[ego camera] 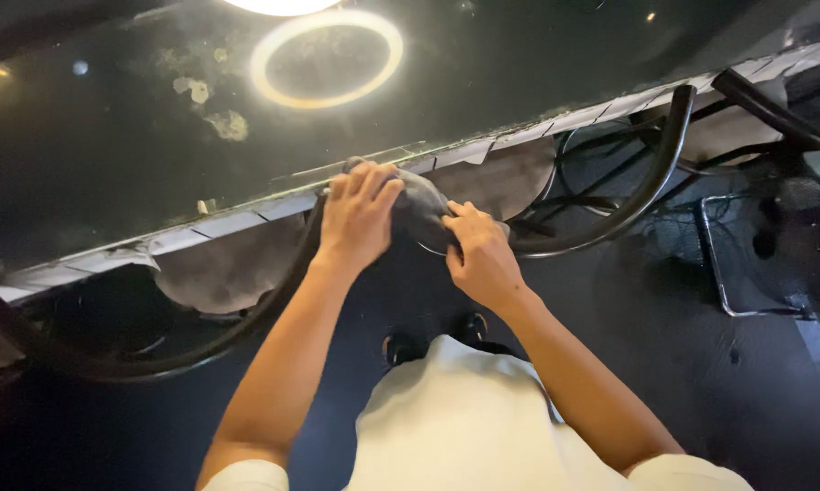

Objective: The recorder wipes down a bar counter and then the metal railings of bar stools using a cleaning cloth.

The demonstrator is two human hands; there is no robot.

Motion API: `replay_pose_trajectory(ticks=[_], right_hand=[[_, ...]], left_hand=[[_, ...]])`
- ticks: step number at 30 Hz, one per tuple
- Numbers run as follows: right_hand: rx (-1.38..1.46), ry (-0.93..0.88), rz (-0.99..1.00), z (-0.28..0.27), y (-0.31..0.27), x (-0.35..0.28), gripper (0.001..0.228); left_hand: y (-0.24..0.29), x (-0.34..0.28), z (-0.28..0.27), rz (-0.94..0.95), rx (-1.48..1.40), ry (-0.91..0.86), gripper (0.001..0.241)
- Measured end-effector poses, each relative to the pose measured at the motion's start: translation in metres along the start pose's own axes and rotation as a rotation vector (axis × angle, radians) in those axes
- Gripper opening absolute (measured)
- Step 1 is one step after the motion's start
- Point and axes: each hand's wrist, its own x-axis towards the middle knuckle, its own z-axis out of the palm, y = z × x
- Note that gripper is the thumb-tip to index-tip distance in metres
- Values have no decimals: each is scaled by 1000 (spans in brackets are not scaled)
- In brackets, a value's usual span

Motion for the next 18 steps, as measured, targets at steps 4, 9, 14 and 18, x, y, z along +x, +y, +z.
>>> replay_pose_trajectory(ticks=[4, 9, 14, 18], right_hand=[[-10, -37, 84, -1, -14, 4, 43], [23, 36, 155, 16, -1, 0, 37], [4, -2, 61, 1, -4, -2, 50], [-7, -62, 5, -17, 13, -14, 48]], left_hand=[[0, -4, -5, -36, -151, -106, 51], [-10, -4, 0, 60, -179, -195, 62], [-6, 5, 15, 157, -216, -213, 56], [9, 11, 20, 185, -262, -310, 51]])
